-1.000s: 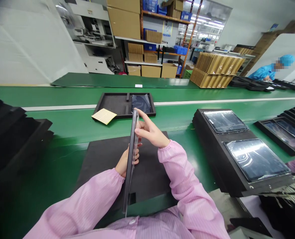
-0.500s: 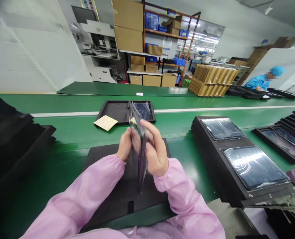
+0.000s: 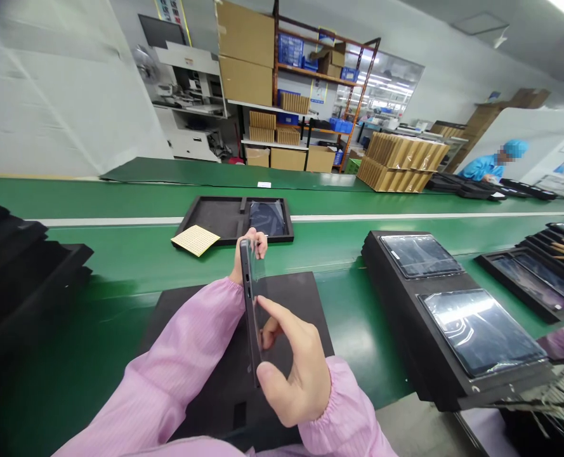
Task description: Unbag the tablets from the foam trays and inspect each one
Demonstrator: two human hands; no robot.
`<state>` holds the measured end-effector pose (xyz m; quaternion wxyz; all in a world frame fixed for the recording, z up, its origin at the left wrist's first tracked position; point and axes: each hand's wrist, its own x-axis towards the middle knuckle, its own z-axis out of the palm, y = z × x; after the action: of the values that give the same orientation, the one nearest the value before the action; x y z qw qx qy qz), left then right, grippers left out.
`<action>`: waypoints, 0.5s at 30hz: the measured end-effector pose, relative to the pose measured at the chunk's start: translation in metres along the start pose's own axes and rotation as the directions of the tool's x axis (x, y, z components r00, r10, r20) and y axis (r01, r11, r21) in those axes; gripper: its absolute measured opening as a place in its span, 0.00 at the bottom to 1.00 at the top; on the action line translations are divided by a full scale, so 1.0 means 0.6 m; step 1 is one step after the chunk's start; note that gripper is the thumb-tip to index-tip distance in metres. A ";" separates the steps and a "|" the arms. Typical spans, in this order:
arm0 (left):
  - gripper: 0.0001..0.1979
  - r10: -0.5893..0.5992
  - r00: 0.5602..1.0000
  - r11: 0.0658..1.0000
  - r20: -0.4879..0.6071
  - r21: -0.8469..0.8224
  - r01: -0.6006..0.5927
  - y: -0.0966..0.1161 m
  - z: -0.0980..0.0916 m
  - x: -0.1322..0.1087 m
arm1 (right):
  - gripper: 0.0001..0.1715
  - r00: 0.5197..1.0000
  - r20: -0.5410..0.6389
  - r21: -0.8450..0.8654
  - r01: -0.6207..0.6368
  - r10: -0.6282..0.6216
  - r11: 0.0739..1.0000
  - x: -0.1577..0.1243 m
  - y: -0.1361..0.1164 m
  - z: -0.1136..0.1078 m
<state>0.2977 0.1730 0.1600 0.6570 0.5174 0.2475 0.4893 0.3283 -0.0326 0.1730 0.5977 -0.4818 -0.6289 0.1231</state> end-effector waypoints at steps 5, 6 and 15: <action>0.34 0.055 0.998 0.998 0.020 0.042 -0.056 -0.002 0.002 0.008 | 0.24 0.996 -0.057 -0.055 -0.075 0.072 0.996 0.007 -0.009 -0.001; 0.33 0.061 0.998 0.997 0.024 0.052 -0.062 -0.002 0.002 0.009 | 0.24 0.994 -0.068 -0.052 -0.086 0.082 0.995 0.009 -0.008 -0.001; 0.33 0.080 0.993 0.984 0.086 0.150 -0.093 0.009 0.012 -0.007 | 0.35 0.989 -0.059 -0.033 -0.138 0.136 0.990 -0.003 -0.011 -0.012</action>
<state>0.2998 0.1663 0.1667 0.6028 0.5957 0.2353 0.4759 0.3313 -0.0404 0.1787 0.5961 -0.5383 -0.5794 0.1385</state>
